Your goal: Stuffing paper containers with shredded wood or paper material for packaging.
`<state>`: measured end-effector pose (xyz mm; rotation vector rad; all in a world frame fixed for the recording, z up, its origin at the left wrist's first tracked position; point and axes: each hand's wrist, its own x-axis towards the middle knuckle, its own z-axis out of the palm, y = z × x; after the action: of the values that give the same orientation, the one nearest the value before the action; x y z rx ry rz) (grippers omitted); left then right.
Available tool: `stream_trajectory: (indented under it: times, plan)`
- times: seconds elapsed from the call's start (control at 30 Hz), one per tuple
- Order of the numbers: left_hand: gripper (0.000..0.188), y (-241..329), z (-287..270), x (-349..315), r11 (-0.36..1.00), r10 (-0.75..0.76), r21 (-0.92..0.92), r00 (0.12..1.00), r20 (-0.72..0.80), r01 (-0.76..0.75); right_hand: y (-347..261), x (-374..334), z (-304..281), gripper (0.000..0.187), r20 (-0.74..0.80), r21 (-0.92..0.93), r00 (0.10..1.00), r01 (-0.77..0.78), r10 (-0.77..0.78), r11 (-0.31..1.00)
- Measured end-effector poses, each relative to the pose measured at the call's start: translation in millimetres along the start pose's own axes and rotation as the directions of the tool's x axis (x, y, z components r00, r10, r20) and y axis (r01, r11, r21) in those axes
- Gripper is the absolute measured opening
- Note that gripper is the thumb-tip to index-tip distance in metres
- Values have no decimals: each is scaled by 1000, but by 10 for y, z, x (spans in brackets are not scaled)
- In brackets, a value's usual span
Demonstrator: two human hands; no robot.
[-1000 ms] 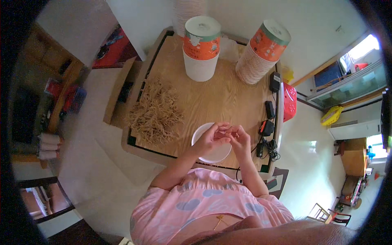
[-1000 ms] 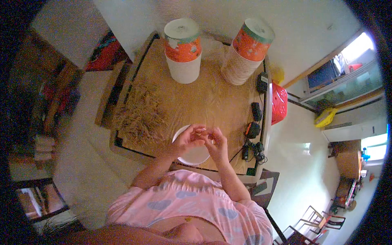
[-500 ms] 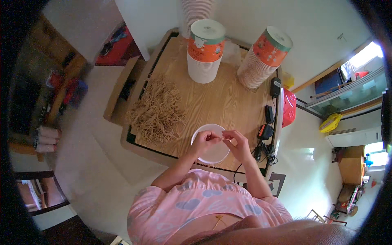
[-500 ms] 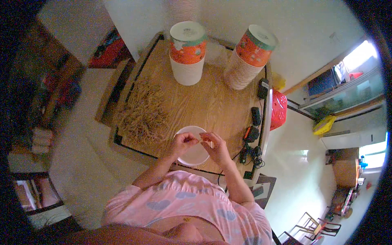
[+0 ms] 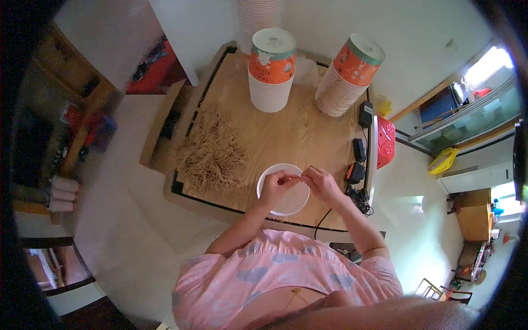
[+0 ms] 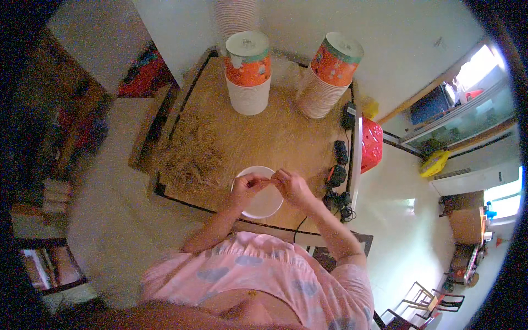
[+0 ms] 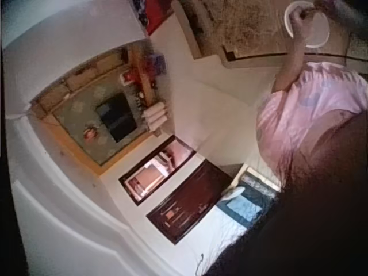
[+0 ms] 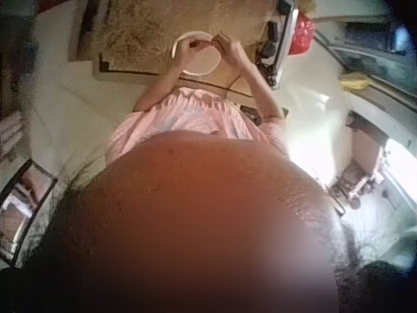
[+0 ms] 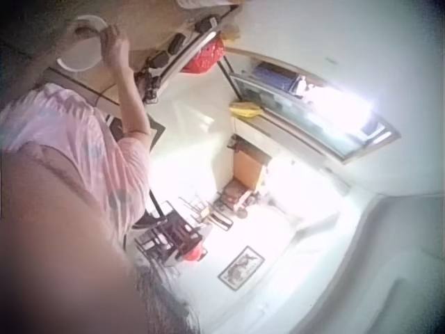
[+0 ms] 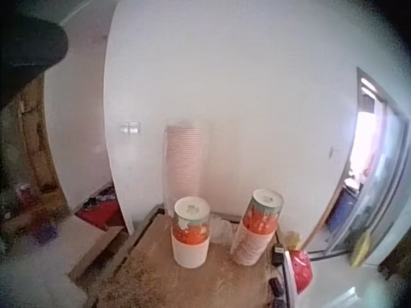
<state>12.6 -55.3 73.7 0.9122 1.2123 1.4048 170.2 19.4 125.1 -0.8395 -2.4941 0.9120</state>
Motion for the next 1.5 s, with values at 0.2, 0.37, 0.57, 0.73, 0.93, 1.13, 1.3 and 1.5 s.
stream_trajectory:
  times: [0.2,0.37,0.57,0.73,0.93,1.13,1.3,1.5]
  plan:
    - [9,-411,46,-66,974,42,226,994,-98,-19,202,-190,451,14,-74,173,971,-213,228,962]
    - [16,-928,-67,94,946,-49,306,979,-198,110,720,-126,618,12,-217,363,837,-408,502,838]
    - [17,-914,64,263,918,-262,232,932,-248,320,1128,-267,932,21,-209,703,809,-266,549,660]
    - [14,-956,108,253,927,-267,200,933,-242,318,1083,-306,1002,21,-130,757,776,-324,618,567]
    - [12,-969,151,267,927,-329,89,905,-270,363,1176,-338,1158,20,-171,753,764,-306,622,583]
    - [11,-954,222,259,930,-337,38,892,-300,364,1210,-305,1190,21,-167,767,765,-296,622,569]
    - [8,-984,244,275,938,-321,24,896,-307,345,1193,-271,1134,21,-157,770,786,-282,597,573]
    - [6,-1067,189,284,939,-328,-9,887,-325,344,1116,-242,1059,22,-65,773,792,-345,607,533]
